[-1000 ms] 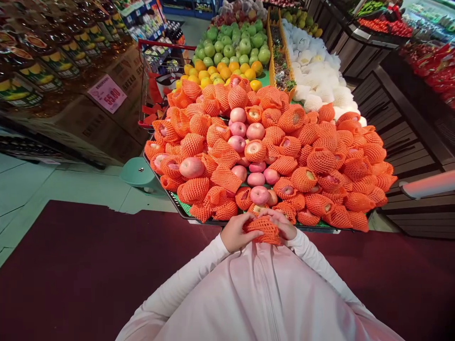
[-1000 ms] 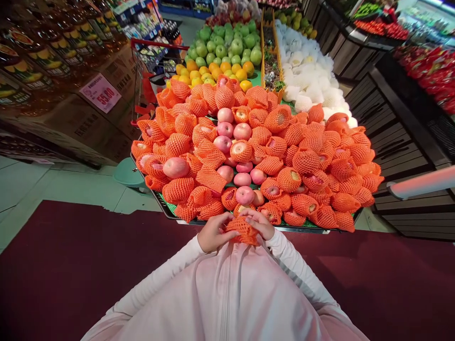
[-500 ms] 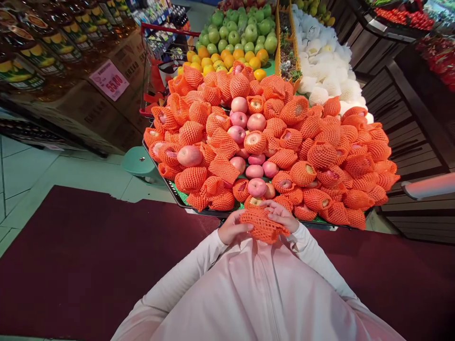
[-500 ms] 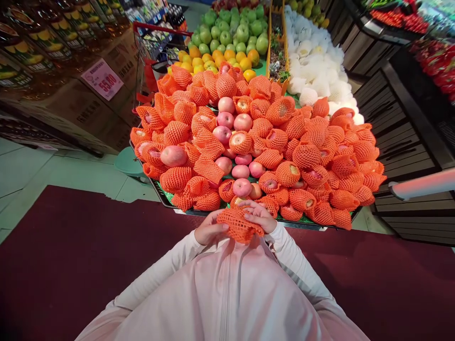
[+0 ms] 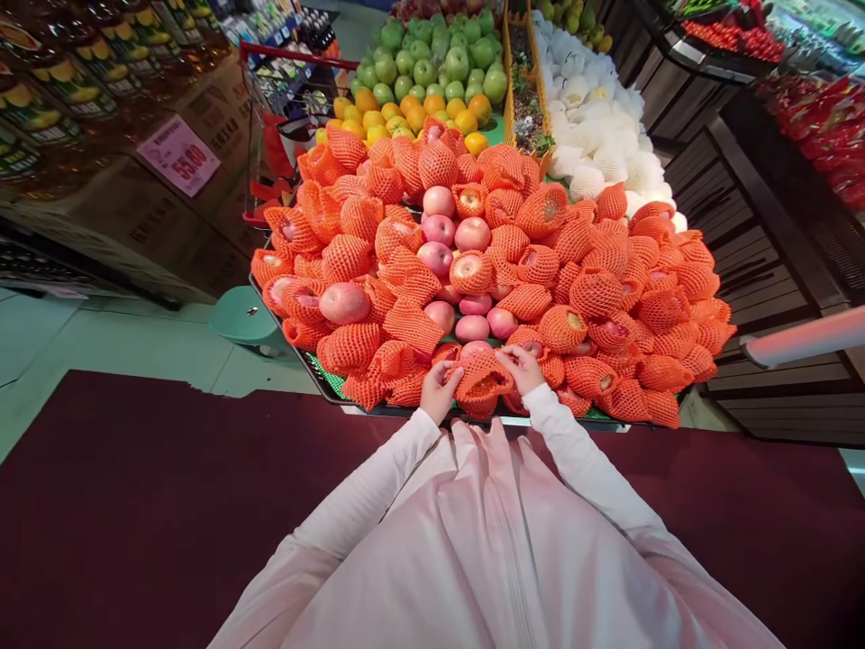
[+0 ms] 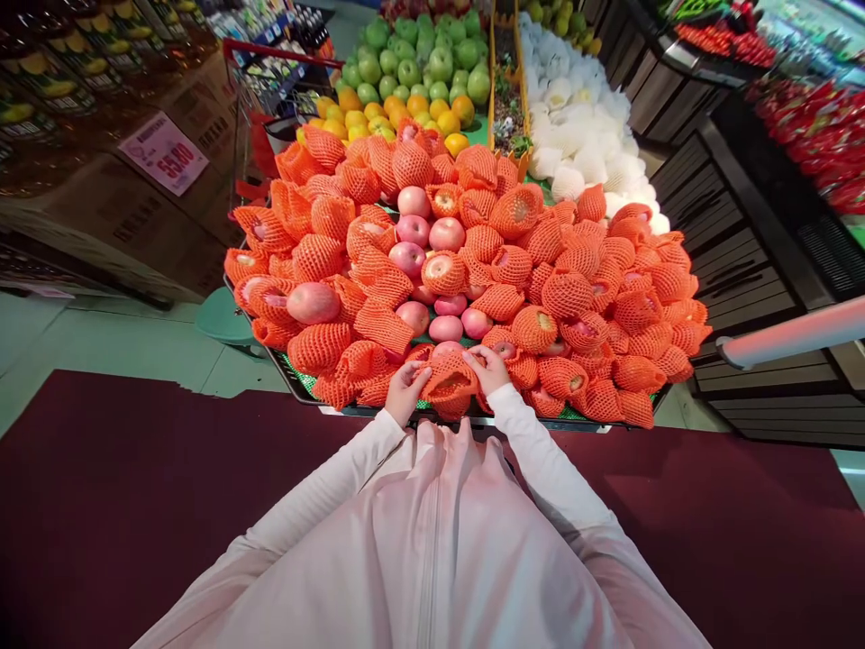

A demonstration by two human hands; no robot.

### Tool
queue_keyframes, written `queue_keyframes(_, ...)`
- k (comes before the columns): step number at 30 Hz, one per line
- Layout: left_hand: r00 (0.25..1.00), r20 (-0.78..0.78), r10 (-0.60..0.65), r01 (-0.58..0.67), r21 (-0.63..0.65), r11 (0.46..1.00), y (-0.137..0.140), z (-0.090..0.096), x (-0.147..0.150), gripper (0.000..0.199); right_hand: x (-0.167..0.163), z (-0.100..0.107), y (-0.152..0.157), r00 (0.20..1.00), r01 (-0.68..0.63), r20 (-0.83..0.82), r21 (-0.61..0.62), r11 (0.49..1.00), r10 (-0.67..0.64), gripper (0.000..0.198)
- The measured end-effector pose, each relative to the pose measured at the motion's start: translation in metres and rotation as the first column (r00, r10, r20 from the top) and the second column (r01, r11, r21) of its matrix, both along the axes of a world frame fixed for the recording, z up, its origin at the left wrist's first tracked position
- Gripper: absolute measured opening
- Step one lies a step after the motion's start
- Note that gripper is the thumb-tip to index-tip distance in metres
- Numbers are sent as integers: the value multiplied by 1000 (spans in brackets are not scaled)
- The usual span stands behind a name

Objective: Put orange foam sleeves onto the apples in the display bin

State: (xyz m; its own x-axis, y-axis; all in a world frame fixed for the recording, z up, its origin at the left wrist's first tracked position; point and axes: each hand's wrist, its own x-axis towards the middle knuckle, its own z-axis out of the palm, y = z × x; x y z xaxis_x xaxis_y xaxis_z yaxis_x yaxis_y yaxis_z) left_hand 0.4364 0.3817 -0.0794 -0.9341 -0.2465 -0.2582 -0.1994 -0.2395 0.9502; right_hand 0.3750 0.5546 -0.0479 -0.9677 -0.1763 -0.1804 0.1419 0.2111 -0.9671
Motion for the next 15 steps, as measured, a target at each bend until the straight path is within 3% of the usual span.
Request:
queue_keyframes(4,995,-23,101,-103,-197,975,0,-15,-23,22,-27,-4,-17,990,44,-141,192,980,-16,29)
queue_keyframes(8,996,-33,77,-84,-356,931,-1,-19,-26,13,-33,-11,-23,984,30,-175,318,948,27,21)
queue_keyframes(15,995,-92,-27,-16,-434,901,-1,-14,-27,14,-23,-26,-13,968,34,-241,390,920,66,32)
